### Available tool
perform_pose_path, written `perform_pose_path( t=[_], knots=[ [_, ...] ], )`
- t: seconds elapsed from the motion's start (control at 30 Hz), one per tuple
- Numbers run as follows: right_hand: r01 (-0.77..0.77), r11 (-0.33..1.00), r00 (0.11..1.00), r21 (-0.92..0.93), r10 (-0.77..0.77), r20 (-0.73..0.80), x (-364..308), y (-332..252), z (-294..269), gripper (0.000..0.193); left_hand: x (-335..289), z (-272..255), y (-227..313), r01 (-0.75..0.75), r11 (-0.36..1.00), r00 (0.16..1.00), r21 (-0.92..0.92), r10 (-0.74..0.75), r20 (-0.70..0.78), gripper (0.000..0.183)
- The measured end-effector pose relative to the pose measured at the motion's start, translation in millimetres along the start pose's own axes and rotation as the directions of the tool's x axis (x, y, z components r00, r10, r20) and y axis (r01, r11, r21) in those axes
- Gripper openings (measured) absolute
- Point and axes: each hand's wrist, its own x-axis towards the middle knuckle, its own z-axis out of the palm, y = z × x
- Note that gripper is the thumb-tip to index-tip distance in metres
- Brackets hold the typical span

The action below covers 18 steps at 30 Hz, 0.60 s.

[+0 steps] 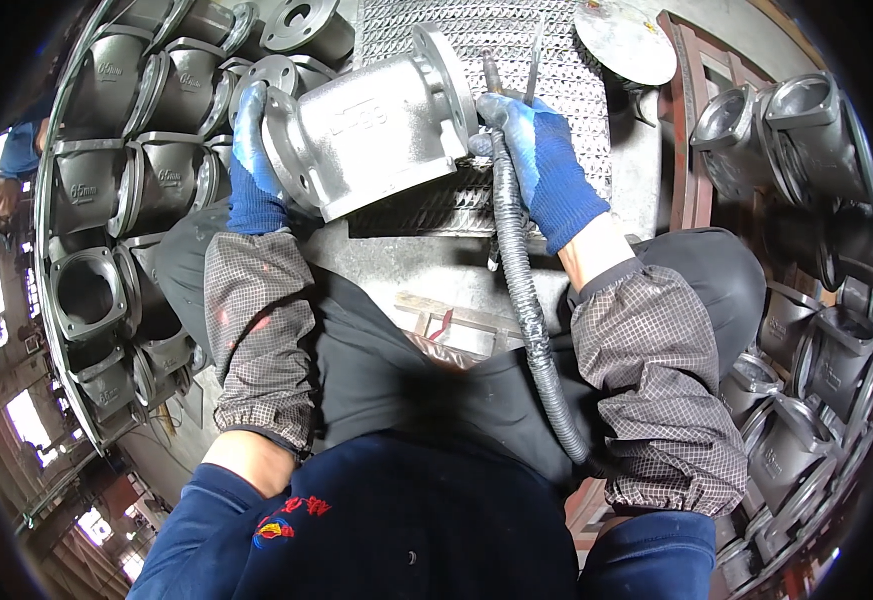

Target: The person cleans the edges and interior of a metal casting using a scraping tool, picking it up and turning it over to reach various sides.

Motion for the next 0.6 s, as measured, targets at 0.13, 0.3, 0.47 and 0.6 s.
perform_pose_path(
  t=[0.13,0.3,0.47,0.6],
  knots=[
    [-0.045,0.998,0.999,-0.05,0.045,-0.001,0,-6,6,0.046,-12,-2,-1,0.096,0.986,0.994,-0.137,-0.089,0.056,0.037],
    [0.049,0.997,0.999,0.06,-0.049,-0.011,1,-1,0,0.036,3,-17,-16,-0.014,0.999,0.999,-0.052,0.016,0.046,0.038],
    [-0.064,0.998,0.997,0.004,0.064,-0.035,-4,-10,-2,0.044,-1,-7,-10,0.149,0.978,0.989,-0.147,-0.149,0.014,0.029],
    [-0.087,0.996,0.993,0.017,0.088,-0.081,-11,-16,4,0.042,-1,-2,-7,0.158,0.975,0.986,-0.157,-0.149,0.072,0.028]
  ],
)
